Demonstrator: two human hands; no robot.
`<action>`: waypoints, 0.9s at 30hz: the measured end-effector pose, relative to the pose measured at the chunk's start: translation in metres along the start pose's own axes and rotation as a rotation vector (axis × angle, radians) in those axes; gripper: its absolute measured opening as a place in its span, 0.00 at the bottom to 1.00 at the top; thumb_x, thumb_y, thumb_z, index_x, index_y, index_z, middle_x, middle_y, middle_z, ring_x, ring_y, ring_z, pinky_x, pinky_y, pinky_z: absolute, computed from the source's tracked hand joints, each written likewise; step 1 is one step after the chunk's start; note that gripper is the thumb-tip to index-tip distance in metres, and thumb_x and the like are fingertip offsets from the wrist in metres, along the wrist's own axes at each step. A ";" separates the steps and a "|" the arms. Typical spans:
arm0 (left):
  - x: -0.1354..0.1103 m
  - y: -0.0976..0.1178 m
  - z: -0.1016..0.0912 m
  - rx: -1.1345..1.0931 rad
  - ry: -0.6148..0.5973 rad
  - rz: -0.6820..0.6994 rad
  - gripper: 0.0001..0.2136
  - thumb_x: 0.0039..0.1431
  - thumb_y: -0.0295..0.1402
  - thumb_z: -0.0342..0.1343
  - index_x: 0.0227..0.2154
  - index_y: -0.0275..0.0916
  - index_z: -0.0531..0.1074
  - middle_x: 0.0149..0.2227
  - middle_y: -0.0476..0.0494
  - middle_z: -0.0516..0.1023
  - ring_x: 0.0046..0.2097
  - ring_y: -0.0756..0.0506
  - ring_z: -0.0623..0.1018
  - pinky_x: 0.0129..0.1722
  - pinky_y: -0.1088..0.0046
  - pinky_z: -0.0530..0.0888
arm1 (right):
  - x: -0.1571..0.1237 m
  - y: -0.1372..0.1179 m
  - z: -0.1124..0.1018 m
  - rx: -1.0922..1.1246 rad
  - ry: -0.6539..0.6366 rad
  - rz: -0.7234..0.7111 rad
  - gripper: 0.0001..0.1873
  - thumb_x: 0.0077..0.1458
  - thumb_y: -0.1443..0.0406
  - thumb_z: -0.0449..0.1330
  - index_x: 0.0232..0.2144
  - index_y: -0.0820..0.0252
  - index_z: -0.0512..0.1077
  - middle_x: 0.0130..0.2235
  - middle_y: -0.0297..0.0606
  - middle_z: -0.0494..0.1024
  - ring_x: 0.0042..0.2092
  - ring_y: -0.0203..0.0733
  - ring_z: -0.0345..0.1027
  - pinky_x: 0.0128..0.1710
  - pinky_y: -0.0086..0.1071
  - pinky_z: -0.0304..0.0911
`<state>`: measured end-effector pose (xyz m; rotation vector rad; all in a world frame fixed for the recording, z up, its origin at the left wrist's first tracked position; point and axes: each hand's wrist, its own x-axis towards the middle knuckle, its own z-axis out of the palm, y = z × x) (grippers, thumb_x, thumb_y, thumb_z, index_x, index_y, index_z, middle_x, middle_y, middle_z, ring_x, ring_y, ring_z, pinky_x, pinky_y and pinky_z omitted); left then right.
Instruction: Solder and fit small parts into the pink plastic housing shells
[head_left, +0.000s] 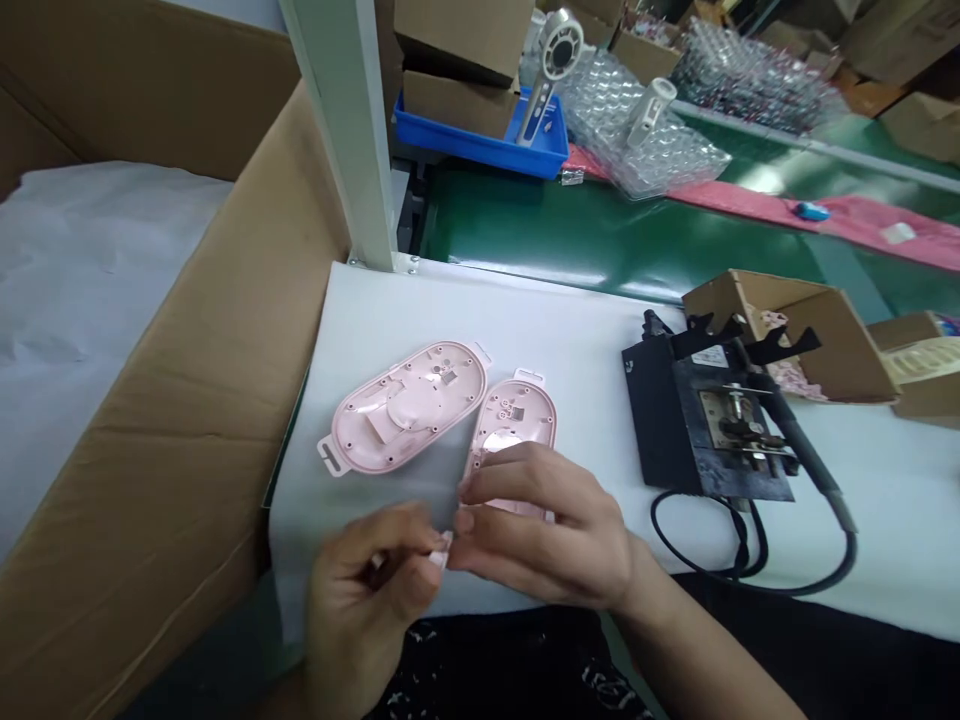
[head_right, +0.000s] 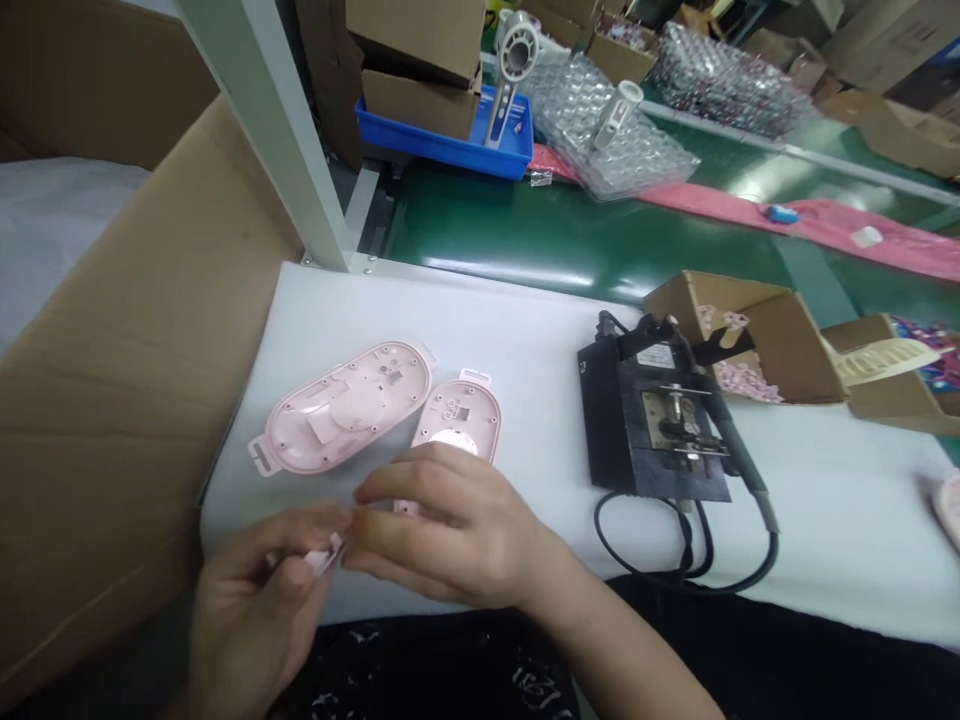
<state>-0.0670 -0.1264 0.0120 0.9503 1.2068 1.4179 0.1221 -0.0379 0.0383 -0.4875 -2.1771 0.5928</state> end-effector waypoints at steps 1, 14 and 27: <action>0.003 0.001 0.011 -0.155 -0.022 -0.056 0.08 0.57 0.44 0.68 0.31 0.48 0.80 0.26 0.52 0.75 0.24 0.54 0.67 0.23 0.79 0.67 | 0.001 -0.002 0.002 -0.056 0.029 -0.019 0.15 0.59 0.70 0.67 0.49 0.64 0.74 0.45 0.45 0.80 0.47 0.42 0.76 0.43 0.38 0.79; 0.048 0.008 0.029 -0.210 0.061 -0.022 0.10 0.59 0.47 0.66 0.31 0.47 0.82 0.25 0.51 0.74 0.29 0.52 0.71 0.31 0.77 0.72 | 0.021 0.003 -0.003 -0.196 0.043 -0.064 0.18 0.59 0.75 0.66 0.52 0.66 0.74 0.47 0.45 0.83 0.48 0.43 0.78 0.43 0.38 0.78; 0.123 0.000 -0.006 1.230 -0.070 0.547 0.10 0.69 0.30 0.53 0.42 0.37 0.80 0.33 0.42 0.79 0.38 0.41 0.74 0.38 0.63 0.69 | 0.049 0.097 0.012 -0.532 -0.271 0.162 0.09 0.66 0.68 0.60 0.44 0.53 0.79 0.47 0.36 0.82 0.46 0.45 0.68 0.46 0.41 0.61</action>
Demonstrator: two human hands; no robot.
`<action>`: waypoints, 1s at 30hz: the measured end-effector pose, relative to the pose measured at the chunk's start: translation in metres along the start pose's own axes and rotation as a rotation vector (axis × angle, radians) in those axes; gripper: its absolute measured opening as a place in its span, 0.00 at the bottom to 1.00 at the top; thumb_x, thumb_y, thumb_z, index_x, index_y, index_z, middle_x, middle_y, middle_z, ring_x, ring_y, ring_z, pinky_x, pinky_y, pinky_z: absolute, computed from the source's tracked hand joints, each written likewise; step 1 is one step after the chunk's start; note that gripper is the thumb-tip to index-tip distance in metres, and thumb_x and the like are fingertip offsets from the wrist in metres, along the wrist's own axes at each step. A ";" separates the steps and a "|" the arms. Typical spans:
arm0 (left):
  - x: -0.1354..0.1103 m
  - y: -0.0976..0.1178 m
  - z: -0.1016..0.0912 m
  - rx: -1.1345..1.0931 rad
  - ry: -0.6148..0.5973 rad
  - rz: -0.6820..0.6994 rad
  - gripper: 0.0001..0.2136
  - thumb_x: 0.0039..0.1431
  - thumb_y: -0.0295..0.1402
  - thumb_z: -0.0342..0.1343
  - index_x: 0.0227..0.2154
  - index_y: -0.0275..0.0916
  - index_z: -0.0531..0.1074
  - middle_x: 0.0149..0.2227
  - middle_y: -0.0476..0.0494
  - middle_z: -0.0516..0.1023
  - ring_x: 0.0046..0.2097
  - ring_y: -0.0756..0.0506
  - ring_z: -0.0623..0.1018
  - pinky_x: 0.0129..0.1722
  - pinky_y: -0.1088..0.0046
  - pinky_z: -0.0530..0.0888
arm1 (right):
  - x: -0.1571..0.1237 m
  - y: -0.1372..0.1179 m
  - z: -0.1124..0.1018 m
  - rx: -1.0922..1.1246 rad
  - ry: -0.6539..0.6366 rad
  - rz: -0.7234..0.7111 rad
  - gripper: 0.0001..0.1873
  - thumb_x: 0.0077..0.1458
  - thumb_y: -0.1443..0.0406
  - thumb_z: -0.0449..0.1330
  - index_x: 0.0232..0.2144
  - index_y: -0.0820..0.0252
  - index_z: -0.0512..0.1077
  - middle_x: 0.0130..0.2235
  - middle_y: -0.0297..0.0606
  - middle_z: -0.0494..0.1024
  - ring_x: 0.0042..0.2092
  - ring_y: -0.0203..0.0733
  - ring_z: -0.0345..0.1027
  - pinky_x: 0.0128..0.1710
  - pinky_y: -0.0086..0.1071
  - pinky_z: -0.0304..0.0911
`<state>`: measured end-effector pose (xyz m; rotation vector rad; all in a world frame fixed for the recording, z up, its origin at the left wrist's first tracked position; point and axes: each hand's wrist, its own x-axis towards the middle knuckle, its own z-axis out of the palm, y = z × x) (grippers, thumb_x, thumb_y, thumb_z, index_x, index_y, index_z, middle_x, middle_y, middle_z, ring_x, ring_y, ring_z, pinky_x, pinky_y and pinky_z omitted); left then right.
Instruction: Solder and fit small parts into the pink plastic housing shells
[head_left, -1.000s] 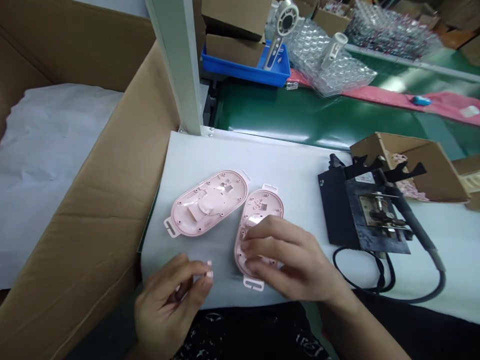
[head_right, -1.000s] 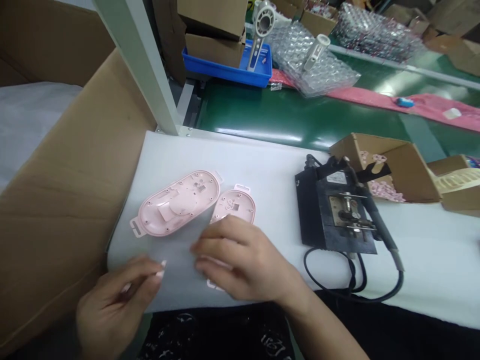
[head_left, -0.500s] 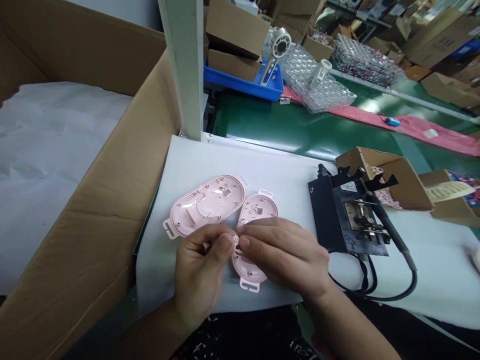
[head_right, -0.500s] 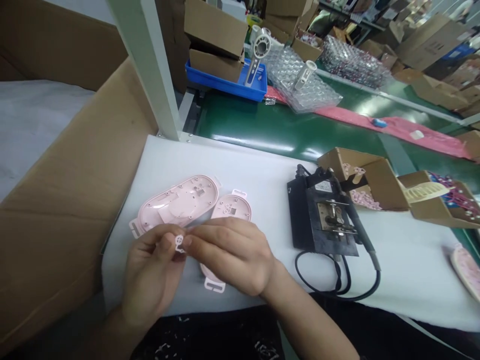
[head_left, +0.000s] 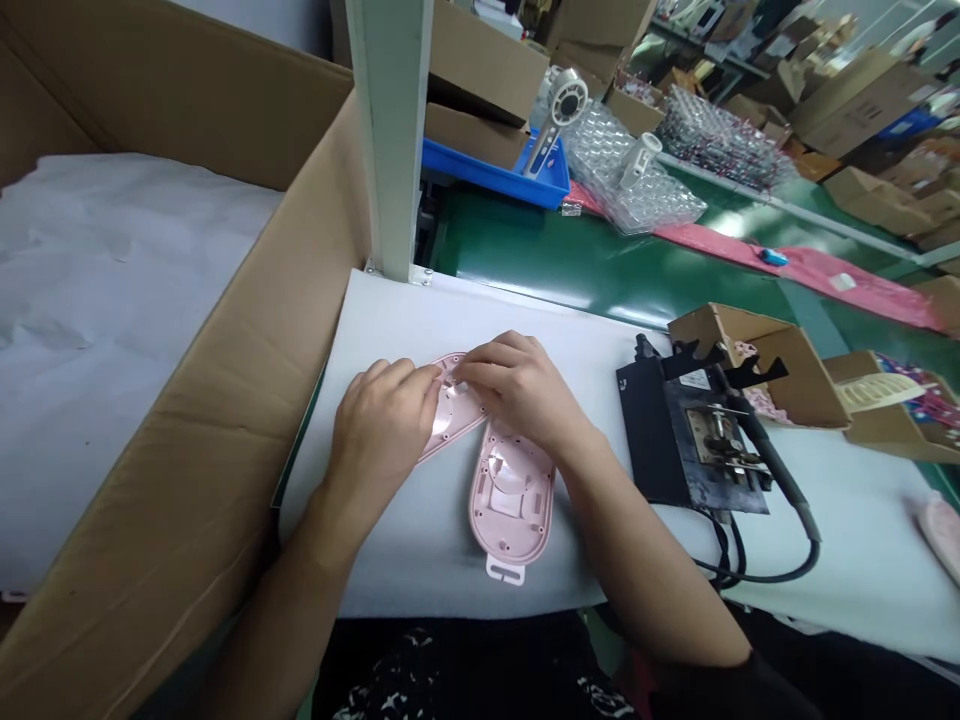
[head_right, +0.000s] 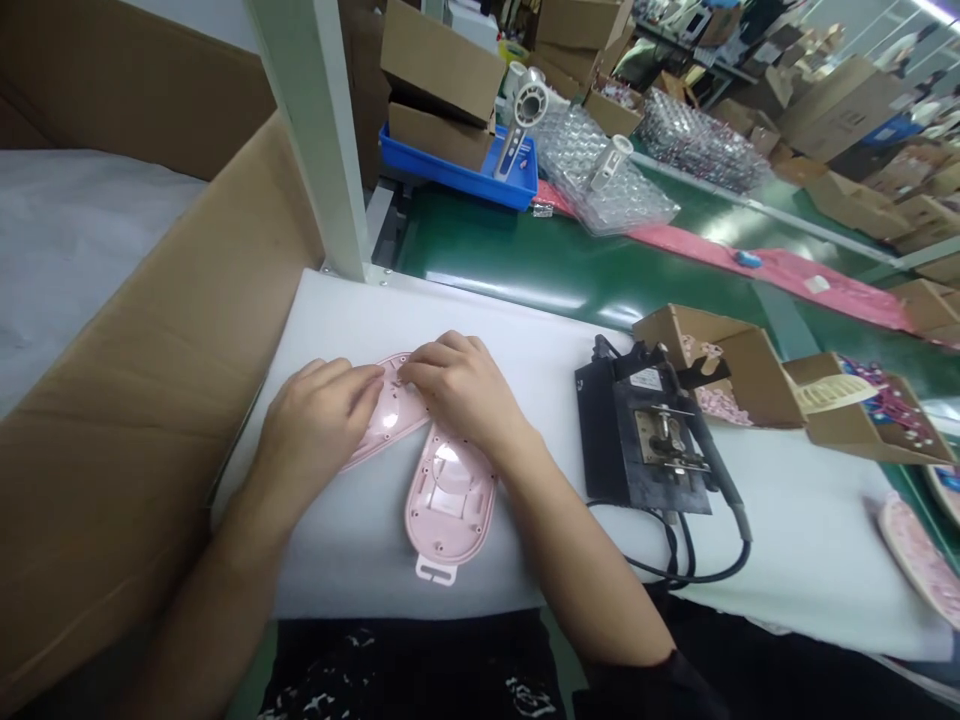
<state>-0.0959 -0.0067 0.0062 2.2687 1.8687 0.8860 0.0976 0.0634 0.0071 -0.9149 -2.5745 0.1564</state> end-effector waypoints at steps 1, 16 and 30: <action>-0.001 -0.001 0.002 0.027 -0.020 0.017 0.11 0.69 0.31 0.52 0.43 0.37 0.80 0.33 0.42 0.78 0.38 0.41 0.74 0.38 0.62 0.68 | 0.000 -0.001 0.001 -0.010 -0.003 0.007 0.09 0.66 0.68 0.60 0.45 0.52 0.79 0.47 0.36 0.82 0.46 0.45 0.67 0.46 0.41 0.60; -0.002 0.002 0.003 0.149 -0.106 0.109 0.13 0.72 0.33 0.49 0.48 0.39 0.78 0.34 0.44 0.77 0.37 0.42 0.71 0.37 0.63 0.66 | -0.003 -0.014 0.002 -0.092 0.026 0.044 0.13 0.68 0.68 0.54 0.36 0.60 0.78 0.41 0.44 0.78 0.42 0.47 0.63 0.42 0.41 0.64; 0.000 0.010 -0.001 0.256 -0.210 0.178 0.13 0.71 0.30 0.49 0.47 0.42 0.79 0.31 0.45 0.75 0.34 0.42 0.69 0.32 0.64 0.61 | -0.010 -0.009 -0.009 0.046 -0.091 0.067 0.14 0.63 0.72 0.54 0.42 0.61 0.79 0.47 0.45 0.76 0.48 0.50 0.63 0.51 0.45 0.68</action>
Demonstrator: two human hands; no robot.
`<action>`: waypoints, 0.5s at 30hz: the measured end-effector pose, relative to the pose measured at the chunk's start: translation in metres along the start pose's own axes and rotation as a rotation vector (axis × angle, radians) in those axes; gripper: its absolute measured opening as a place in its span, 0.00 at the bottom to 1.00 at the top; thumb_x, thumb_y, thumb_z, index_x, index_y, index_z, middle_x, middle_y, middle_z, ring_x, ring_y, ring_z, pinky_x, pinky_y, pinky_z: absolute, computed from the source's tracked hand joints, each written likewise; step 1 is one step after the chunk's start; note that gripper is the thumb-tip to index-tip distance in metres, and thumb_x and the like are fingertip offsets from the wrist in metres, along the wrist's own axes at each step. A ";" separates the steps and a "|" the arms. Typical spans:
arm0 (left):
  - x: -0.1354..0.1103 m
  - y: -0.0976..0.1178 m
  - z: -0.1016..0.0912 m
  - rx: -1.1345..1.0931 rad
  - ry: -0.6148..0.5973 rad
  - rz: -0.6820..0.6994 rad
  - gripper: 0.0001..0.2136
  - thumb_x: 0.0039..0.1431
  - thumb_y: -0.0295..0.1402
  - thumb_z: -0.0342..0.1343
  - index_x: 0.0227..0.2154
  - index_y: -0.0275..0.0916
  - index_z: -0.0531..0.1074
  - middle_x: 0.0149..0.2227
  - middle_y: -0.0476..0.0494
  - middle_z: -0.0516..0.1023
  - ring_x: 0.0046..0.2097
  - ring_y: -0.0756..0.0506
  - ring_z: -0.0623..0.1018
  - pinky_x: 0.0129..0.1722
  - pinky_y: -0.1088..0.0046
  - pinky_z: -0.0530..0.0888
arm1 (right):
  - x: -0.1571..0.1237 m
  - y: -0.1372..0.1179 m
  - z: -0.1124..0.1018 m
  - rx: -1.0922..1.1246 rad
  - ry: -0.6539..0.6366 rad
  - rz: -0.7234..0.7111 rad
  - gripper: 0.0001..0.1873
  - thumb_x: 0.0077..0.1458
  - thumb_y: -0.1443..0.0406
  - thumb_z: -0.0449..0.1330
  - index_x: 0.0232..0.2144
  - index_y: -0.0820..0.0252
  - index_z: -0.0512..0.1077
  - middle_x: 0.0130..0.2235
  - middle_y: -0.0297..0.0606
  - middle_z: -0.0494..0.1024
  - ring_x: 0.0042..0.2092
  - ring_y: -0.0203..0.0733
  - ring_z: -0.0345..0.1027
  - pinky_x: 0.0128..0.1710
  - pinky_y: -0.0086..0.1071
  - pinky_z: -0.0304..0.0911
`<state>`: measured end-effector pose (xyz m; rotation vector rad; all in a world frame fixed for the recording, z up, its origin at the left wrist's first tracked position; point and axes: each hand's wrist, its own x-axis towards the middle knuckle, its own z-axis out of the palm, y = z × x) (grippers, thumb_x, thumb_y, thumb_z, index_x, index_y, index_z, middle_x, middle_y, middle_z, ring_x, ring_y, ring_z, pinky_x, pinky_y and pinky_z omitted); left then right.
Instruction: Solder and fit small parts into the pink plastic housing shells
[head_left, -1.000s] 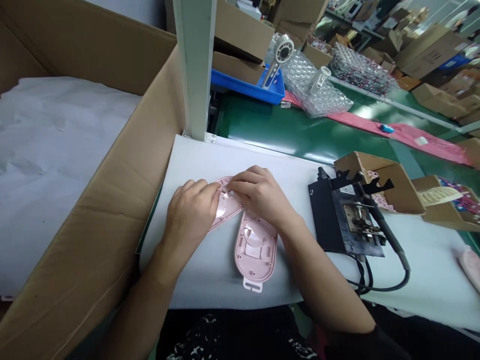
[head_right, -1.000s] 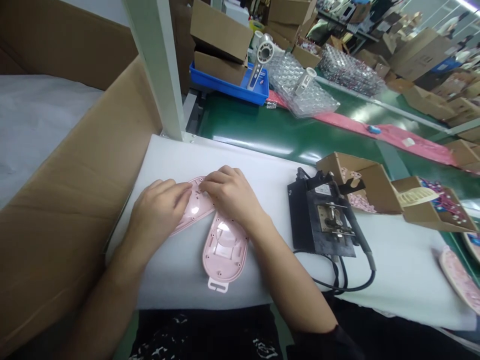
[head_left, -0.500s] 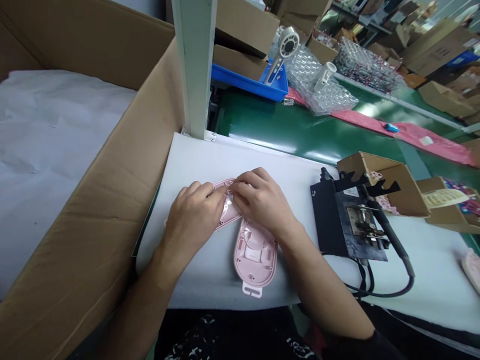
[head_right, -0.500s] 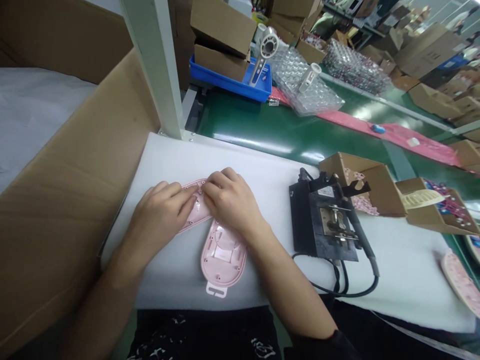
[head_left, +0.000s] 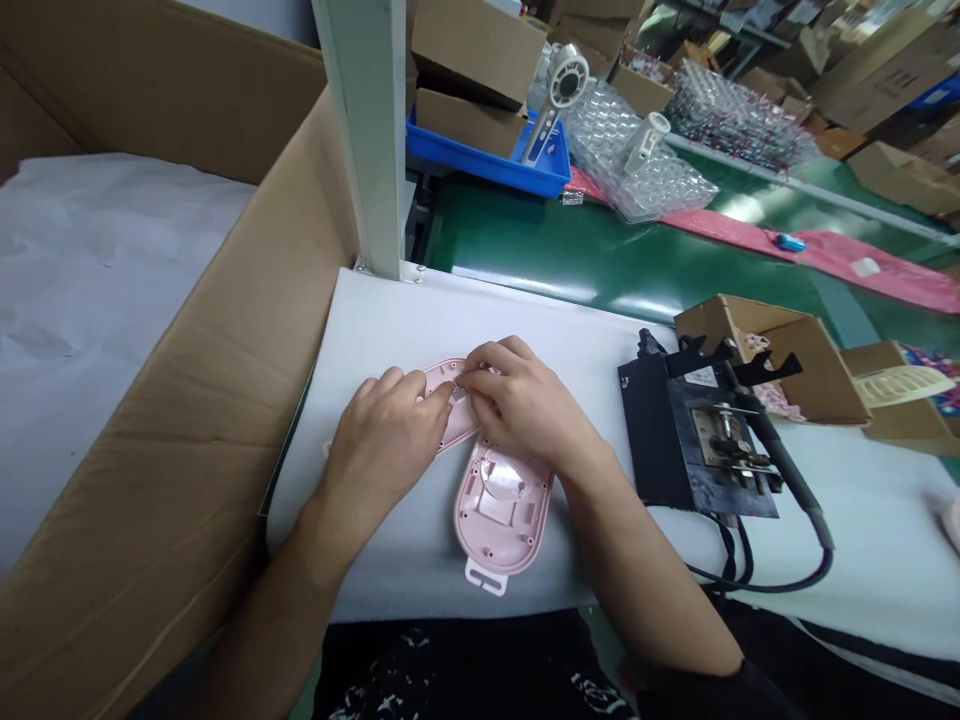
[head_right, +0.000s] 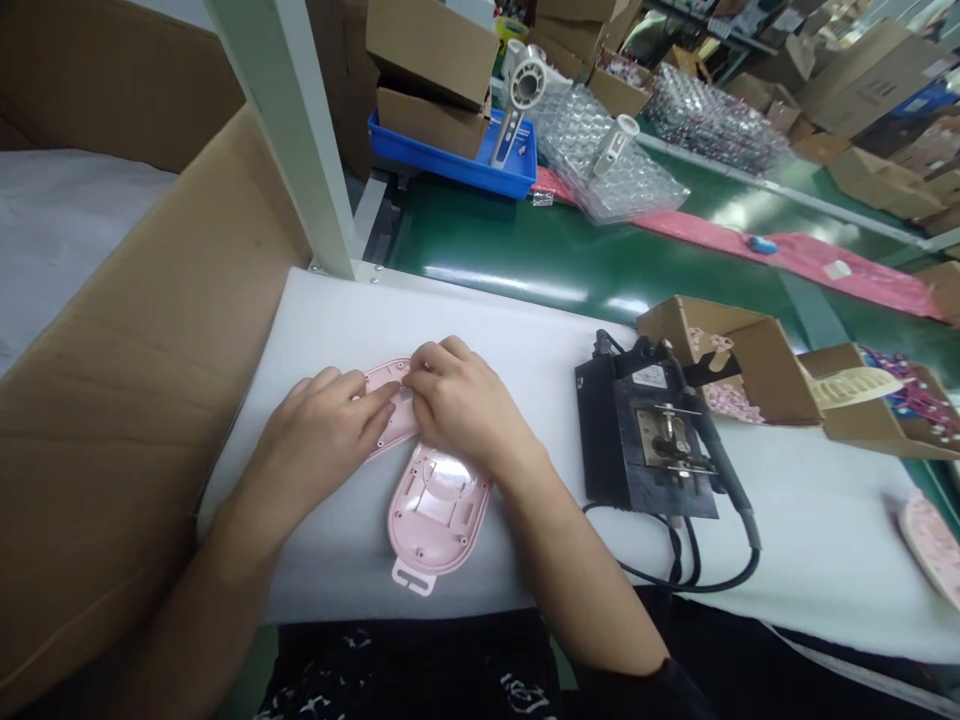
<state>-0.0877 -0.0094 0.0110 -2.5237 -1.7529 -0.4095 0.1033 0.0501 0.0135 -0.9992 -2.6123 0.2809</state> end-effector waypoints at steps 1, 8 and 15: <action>0.000 0.000 0.000 0.005 -0.002 0.007 0.13 0.71 0.31 0.49 0.47 0.42 0.79 0.32 0.45 0.75 0.35 0.42 0.69 0.32 0.64 0.61 | 0.000 0.001 0.001 0.018 0.008 0.008 0.14 0.63 0.72 0.54 0.42 0.61 0.79 0.48 0.44 0.75 0.49 0.50 0.63 0.51 0.45 0.68; 0.001 0.002 0.001 0.043 -0.003 0.025 0.12 0.70 0.29 0.50 0.45 0.40 0.79 0.32 0.44 0.76 0.36 0.40 0.70 0.33 0.62 0.62 | 0.006 0.013 0.014 0.226 0.114 0.156 0.11 0.62 0.71 0.58 0.43 0.57 0.78 0.53 0.41 0.75 0.53 0.48 0.65 0.58 0.45 0.64; 0.001 0.005 0.001 0.030 -0.004 0.027 0.12 0.69 0.27 0.49 0.41 0.41 0.78 0.31 0.43 0.75 0.34 0.41 0.69 0.32 0.63 0.61 | 0.010 0.013 0.015 0.275 0.041 0.221 0.09 0.60 0.69 0.59 0.41 0.56 0.77 0.49 0.38 0.78 0.49 0.46 0.70 0.51 0.42 0.65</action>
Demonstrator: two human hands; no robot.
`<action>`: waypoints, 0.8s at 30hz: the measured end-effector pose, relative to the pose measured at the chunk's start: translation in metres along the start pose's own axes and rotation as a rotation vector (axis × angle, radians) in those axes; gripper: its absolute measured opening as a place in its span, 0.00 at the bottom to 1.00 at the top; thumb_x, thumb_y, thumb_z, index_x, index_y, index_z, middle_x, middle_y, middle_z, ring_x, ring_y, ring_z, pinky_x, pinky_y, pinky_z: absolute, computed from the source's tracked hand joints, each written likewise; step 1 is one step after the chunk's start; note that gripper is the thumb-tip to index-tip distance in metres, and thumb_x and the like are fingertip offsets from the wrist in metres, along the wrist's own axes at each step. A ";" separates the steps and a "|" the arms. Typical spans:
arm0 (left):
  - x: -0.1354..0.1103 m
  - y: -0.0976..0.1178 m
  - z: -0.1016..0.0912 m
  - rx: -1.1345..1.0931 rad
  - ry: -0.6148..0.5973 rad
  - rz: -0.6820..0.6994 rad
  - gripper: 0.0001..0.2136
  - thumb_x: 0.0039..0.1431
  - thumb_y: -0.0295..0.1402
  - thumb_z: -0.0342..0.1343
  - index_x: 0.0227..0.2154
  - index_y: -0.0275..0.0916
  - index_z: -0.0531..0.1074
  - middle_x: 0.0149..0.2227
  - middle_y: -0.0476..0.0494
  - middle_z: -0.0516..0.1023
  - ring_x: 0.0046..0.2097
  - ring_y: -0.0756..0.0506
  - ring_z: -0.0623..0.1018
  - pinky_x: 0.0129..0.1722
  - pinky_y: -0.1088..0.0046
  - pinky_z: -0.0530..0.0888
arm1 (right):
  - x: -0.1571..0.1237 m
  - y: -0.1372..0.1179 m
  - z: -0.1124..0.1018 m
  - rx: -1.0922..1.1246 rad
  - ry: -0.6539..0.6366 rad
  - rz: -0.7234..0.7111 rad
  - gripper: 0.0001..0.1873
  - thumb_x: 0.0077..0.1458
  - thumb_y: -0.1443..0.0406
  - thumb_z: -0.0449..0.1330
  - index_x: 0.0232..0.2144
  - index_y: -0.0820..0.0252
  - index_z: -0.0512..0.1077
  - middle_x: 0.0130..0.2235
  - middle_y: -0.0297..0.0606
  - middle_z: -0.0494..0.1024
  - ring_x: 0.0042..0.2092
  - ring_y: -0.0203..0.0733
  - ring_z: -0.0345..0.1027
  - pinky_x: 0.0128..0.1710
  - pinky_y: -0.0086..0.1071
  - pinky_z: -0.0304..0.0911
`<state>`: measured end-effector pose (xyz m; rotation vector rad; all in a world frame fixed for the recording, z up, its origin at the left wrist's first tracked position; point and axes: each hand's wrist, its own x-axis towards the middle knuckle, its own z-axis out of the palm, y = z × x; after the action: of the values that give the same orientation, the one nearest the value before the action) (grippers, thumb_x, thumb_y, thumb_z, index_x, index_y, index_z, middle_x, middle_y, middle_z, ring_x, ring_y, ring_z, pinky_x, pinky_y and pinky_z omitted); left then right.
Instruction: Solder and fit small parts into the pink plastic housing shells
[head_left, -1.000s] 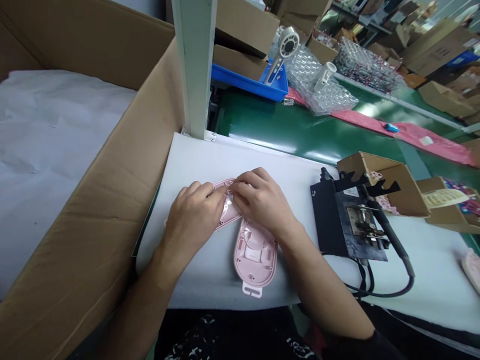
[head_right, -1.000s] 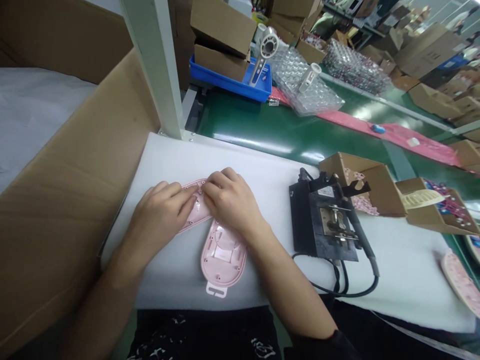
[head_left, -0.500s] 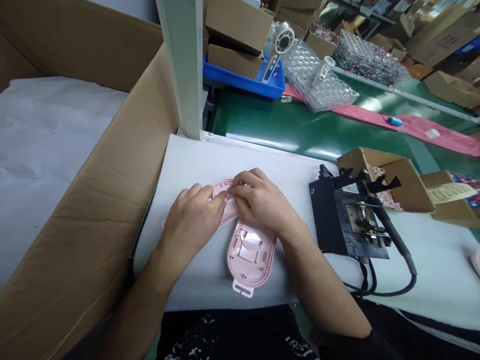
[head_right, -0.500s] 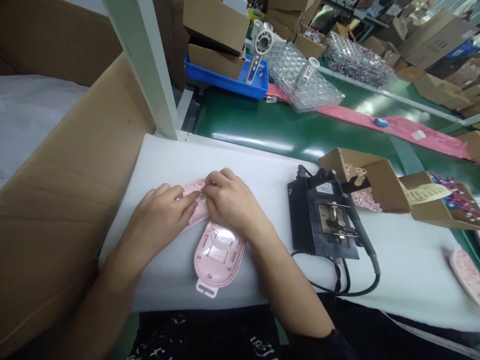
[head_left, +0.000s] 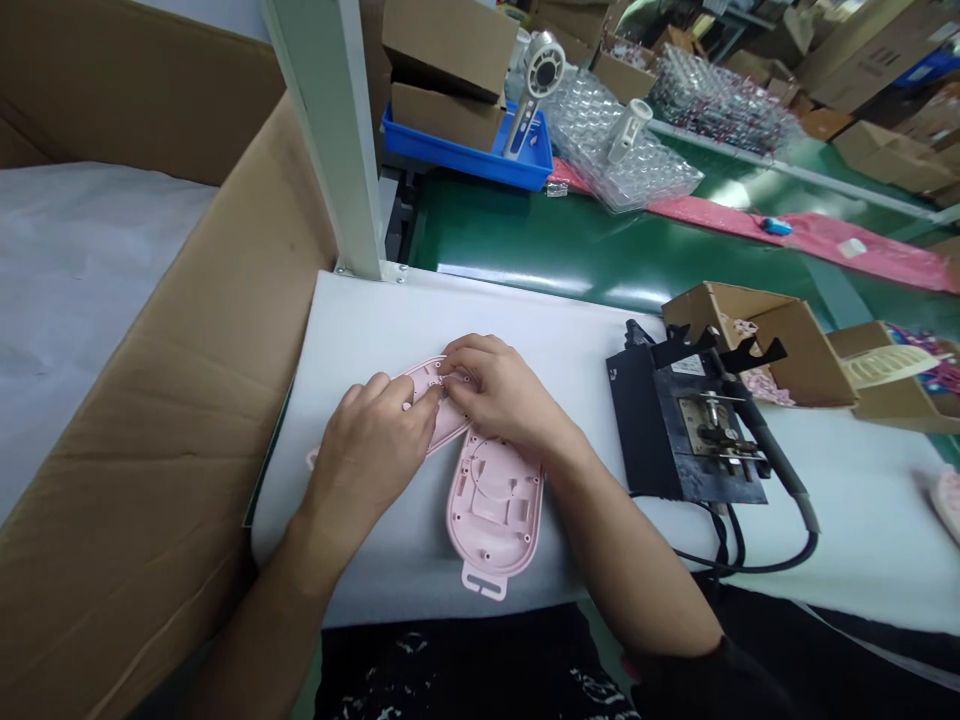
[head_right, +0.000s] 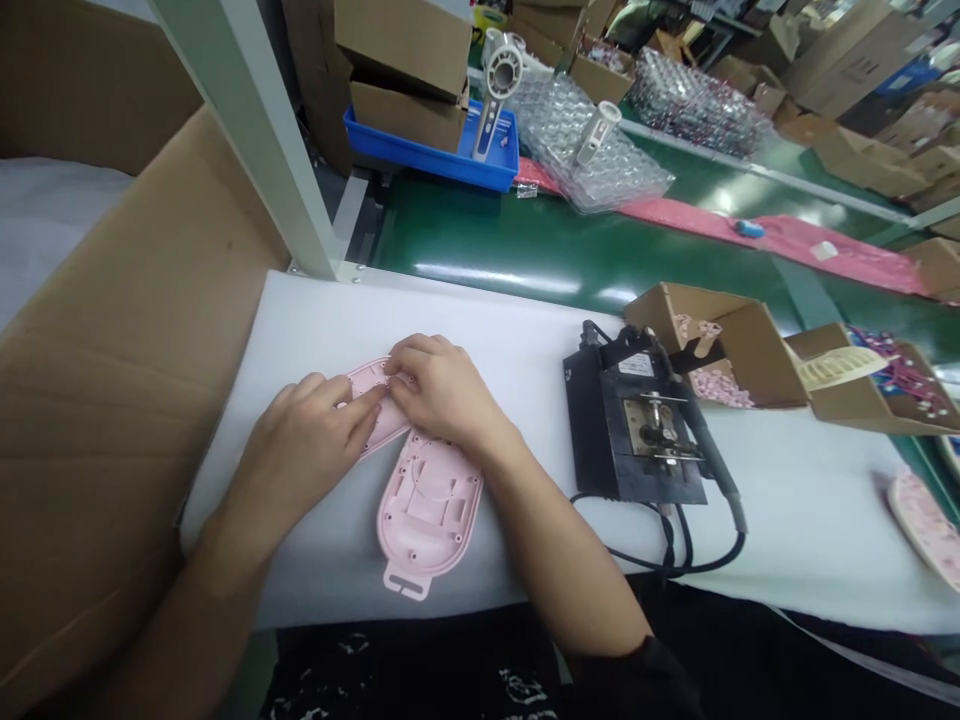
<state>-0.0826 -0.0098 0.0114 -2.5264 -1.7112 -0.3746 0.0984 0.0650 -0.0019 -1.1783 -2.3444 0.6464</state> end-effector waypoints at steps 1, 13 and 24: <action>0.000 0.000 0.000 -0.007 -0.004 0.001 0.12 0.69 0.27 0.49 0.39 0.41 0.78 0.30 0.43 0.74 0.34 0.42 0.69 0.32 0.63 0.61 | 0.000 0.000 0.001 -0.004 -0.004 0.011 0.09 0.60 0.69 0.59 0.41 0.56 0.77 0.49 0.37 0.79 0.48 0.46 0.70 0.51 0.42 0.65; -0.003 0.000 -0.008 -0.085 -0.042 -0.069 0.15 0.70 0.35 0.52 0.55 0.40 0.75 0.38 0.43 0.78 0.39 0.40 0.73 0.37 0.62 0.66 | -0.041 -0.029 -0.038 -0.141 0.165 -0.069 0.12 0.66 0.67 0.57 0.51 0.55 0.73 0.58 0.43 0.74 0.59 0.51 0.65 0.59 0.50 0.61; -0.027 0.001 -0.025 0.119 -0.224 -0.419 0.20 0.68 0.49 0.49 0.44 0.39 0.78 0.39 0.39 0.79 0.42 0.35 0.75 0.40 0.60 0.68 | -0.148 -0.038 -0.010 -0.154 -0.154 -0.048 0.28 0.68 0.46 0.52 0.61 0.52 0.67 0.69 0.36 0.64 0.70 0.51 0.54 0.71 0.53 0.47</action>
<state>-0.0951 -0.0394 0.0290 -2.1849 -2.2741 -0.0041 0.1609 -0.0744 0.0028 -1.1703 -2.5835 0.5676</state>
